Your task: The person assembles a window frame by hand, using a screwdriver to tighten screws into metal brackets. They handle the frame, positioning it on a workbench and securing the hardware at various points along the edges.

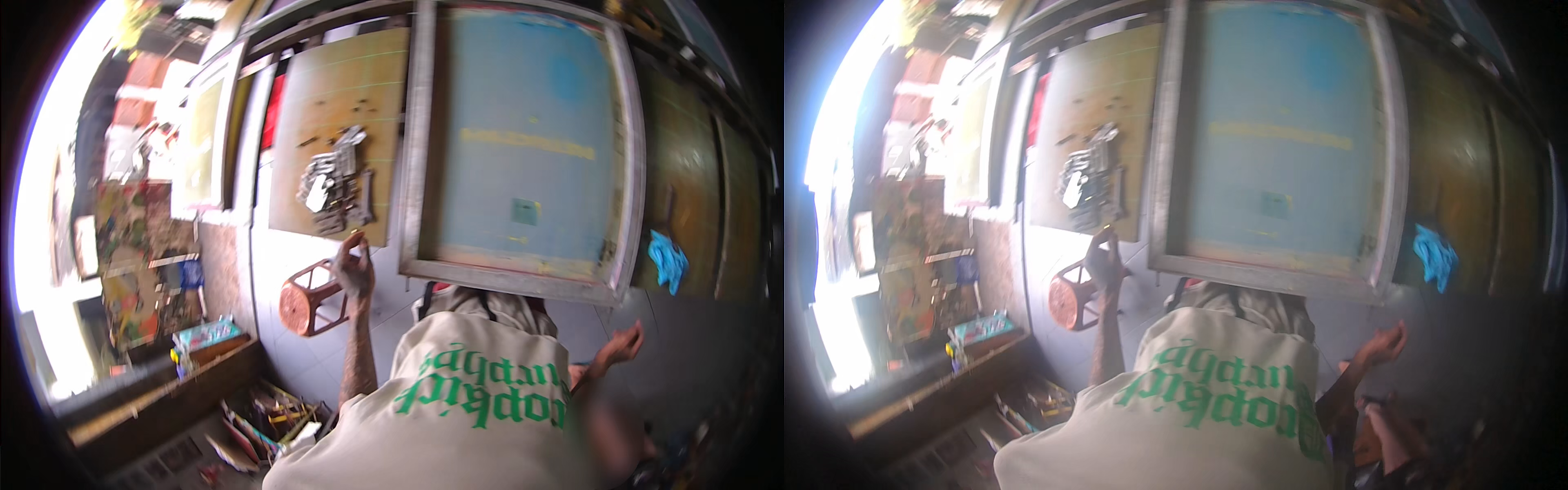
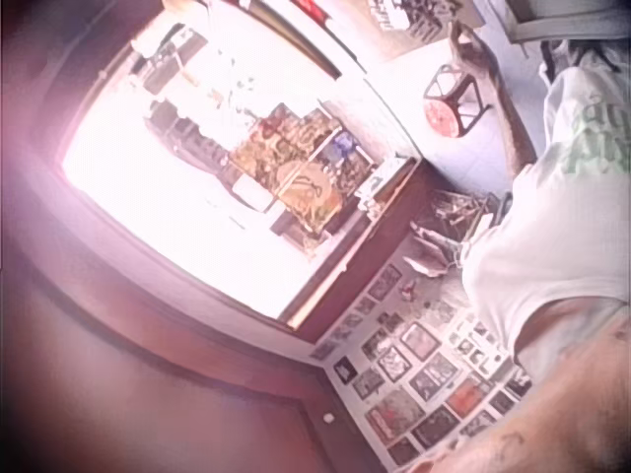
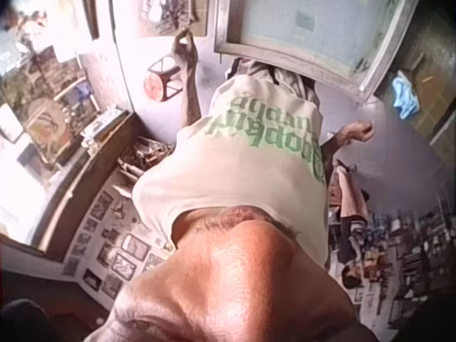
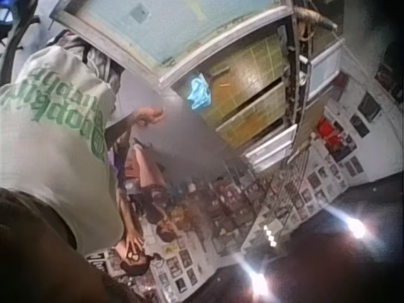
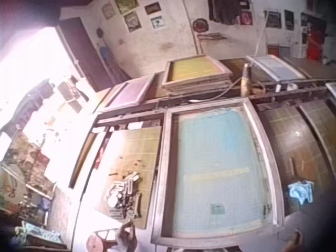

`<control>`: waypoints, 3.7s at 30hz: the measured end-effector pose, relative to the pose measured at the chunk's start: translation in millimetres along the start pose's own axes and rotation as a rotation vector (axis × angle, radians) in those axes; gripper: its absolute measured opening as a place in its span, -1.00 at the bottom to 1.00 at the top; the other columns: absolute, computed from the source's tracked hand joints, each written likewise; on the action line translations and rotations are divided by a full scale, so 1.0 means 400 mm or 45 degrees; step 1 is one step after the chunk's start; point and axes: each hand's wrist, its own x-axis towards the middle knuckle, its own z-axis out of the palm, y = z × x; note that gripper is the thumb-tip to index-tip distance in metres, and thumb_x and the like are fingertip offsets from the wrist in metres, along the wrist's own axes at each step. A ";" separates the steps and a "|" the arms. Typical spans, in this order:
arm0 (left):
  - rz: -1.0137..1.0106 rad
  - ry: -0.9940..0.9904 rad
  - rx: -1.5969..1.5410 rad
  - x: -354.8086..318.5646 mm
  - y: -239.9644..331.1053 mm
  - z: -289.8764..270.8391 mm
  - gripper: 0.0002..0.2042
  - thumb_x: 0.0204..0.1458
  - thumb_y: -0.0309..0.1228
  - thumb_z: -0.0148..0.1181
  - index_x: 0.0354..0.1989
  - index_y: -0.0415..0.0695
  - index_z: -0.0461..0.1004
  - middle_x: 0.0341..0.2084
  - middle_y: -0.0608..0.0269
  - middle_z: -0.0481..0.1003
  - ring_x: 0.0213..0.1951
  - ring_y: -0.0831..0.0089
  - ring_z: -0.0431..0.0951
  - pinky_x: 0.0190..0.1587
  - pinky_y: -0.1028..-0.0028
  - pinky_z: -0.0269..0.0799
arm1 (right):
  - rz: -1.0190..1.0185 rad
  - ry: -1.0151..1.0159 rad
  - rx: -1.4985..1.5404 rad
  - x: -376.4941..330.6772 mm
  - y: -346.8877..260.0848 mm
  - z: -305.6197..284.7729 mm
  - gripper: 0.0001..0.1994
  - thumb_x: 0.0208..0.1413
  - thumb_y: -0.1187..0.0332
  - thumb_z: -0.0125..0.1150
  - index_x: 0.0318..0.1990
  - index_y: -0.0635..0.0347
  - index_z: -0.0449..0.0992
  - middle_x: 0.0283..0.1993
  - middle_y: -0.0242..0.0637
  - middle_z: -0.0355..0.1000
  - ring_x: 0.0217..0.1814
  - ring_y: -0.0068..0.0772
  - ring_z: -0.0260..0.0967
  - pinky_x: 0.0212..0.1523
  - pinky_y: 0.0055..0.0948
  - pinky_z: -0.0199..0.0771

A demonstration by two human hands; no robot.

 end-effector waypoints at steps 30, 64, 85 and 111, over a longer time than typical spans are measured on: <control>-0.077 -0.426 0.813 0.265 0.017 0.095 -0.66 -0.03 -0.02 0.27 -0.42 -0.07 0.67 -0.45 0.00 0.63 -0.30 0.00 0.65 -0.22 0.11 0.52 | -0.768 -0.770 -0.845 0.046 0.524 -0.291 -0.79 0.34 0.31 0.07 -0.06 0.23 0.55 -0.31 -0.40 0.50 -0.39 -0.49 0.38 -0.36 -0.39 0.45; 1.241 -0.806 0.222 -0.016 0.524 0.436 -0.78 0.11 -0.37 0.21 -0.08 0.09 0.63 -0.09 0.43 0.57 -0.24 0.39 0.56 -0.24 0.42 0.55 | -0.215 -1.258 -0.099 -0.049 -0.298 0.075 -0.78 0.32 0.30 0.13 -0.17 0.28 0.58 -0.31 -0.26 0.55 -0.25 -0.48 0.46 -0.17 -0.47 0.41; 2.125 -1.062 0.419 0.102 0.528 0.541 -0.77 0.03 -0.45 0.16 -0.15 0.18 0.56 -0.26 0.53 0.48 -0.29 0.43 0.46 -0.39 0.40 0.53 | -0.423 -1.056 -0.196 -0.091 -0.235 0.128 -0.86 0.14 0.44 0.25 -0.17 0.25 0.56 -0.35 -0.17 0.57 -0.37 -0.37 0.55 -0.31 -0.43 0.48; 1.834 -1.083 0.355 0.082 0.508 0.491 -0.86 0.12 -0.28 0.17 -0.17 0.09 0.54 -0.16 0.41 0.50 -0.21 0.38 0.47 -0.29 0.37 0.52 | -0.401 -1.032 -0.405 -0.084 -0.229 0.138 -0.80 0.05 0.33 0.27 -0.17 0.14 0.53 -0.38 -0.17 0.54 -0.39 -0.06 0.51 -0.31 -0.22 0.46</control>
